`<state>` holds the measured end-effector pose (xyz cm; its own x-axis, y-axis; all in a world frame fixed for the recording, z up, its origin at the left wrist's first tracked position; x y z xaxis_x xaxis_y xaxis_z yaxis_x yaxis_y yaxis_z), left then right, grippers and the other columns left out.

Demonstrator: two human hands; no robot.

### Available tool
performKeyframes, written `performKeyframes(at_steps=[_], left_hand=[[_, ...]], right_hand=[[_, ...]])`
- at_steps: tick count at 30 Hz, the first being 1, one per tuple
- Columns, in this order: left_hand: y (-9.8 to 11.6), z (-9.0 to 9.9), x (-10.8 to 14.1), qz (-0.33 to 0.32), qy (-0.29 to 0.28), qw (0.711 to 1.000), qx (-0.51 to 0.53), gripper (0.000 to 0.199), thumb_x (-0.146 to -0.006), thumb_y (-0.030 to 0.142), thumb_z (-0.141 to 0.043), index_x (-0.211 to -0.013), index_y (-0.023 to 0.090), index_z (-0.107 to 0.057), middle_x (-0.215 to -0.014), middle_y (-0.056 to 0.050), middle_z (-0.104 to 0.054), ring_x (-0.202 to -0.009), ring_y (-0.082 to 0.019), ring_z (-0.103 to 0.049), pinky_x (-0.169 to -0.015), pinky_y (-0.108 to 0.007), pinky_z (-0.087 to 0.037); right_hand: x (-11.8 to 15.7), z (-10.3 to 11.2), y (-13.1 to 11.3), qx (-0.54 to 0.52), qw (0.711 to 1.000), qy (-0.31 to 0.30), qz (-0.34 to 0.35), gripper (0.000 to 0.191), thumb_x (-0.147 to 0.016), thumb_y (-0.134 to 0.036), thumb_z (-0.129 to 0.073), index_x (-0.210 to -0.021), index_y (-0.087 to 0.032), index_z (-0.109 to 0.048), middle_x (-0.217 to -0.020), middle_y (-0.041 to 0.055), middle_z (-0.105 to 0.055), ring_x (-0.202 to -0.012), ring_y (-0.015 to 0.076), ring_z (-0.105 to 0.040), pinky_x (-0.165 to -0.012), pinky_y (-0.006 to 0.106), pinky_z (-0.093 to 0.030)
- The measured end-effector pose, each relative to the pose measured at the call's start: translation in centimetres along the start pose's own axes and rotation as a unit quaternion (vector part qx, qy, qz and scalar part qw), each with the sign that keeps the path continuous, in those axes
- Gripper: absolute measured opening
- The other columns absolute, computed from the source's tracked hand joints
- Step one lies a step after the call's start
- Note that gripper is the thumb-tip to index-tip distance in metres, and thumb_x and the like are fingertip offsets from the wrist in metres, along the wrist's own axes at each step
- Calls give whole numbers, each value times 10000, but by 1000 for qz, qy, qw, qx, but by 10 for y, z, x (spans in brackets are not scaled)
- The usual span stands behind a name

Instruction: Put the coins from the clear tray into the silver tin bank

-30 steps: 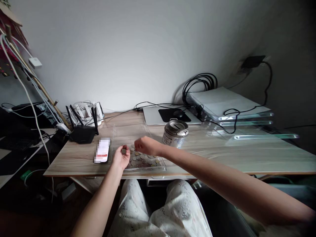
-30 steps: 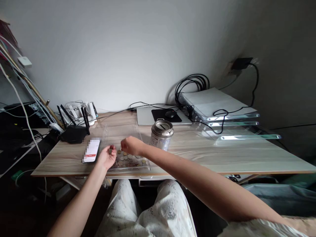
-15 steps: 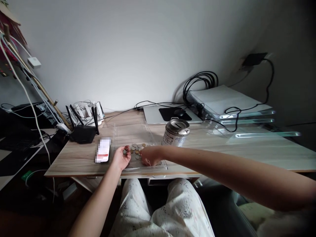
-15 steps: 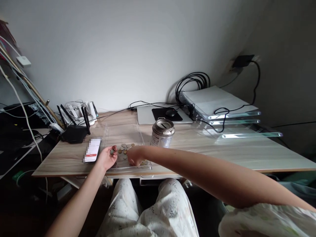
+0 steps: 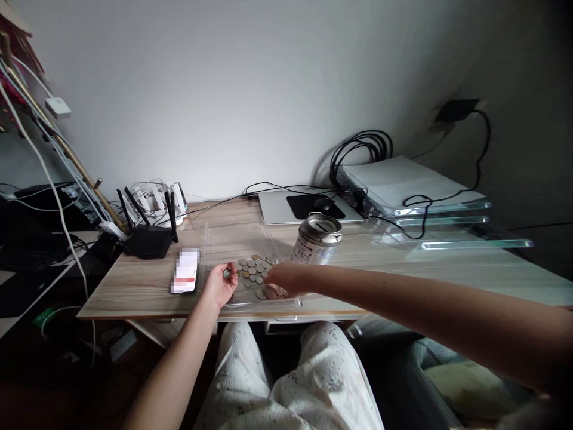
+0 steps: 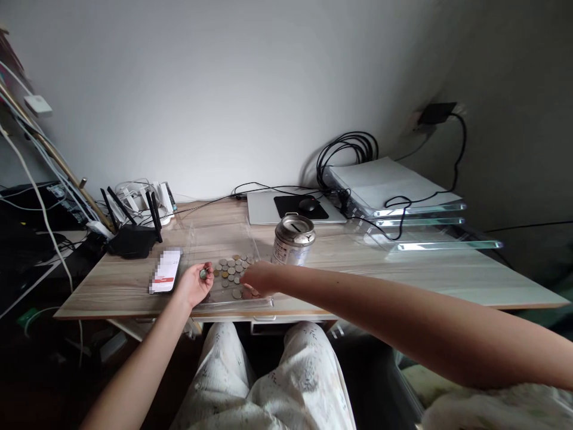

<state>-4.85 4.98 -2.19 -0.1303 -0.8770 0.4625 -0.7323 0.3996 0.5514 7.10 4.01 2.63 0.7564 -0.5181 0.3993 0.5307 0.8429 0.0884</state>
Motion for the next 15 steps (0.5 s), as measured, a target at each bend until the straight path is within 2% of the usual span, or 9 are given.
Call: performKeyframes(at_steps=[3,8,12,15], left_hand=[[1,1,1,-5,9,1000,3,105,-721,103,-417,-696,87,-518,-558,-33,-486,-445,-56,-429,-385,-135,-338],[4,2,3,-20,22,1000,5,111,-725,94,-416,-692,83,-521,-562,-41,-498,-461,-63,-455,-397,-138,-366],[3,3,2,-16,14,1000,7,103,-723,93,-426,-697,86,-525,-565,-40,-503,-467,-65,-467,-406,-144,-391],[3,4,0,-10,14,1000,9,94,-716,88,-432,-695,91,-524,-563,-38,-504,-465,-66,-472,-405,-146,-400]], right_hand=[[1,-1,-1,-24,999,-21,8,207,-589,-134,-550,-767,-199,-633,-750,41,-619,-697,185,-548,-533,250,-329],[3,1,-5,-35,997,-65,-4,242,-512,-51,-582,-689,-201,-652,-626,3,-608,-598,142,-522,-523,231,-314],[5,5,-3,-56,998,-42,-6,285,-517,-55,-586,-749,-203,-658,-684,14,-624,-629,146,-523,-507,224,-305],[4,0,-4,-47,998,-51,3,265,-507,-58,-592,-719,-200,-665,-624,11,-611,-601,146,-515,-494,225,-298]])
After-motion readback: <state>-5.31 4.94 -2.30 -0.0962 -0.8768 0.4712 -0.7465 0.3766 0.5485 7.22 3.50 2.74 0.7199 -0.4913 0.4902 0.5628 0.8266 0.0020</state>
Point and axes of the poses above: each hand's wrist, its own x-axis away from the middle knuckle, its own z-axis out of the back of the hand, y = z × x, the point moved 8 cm from there along -x, towards the middle knuckle
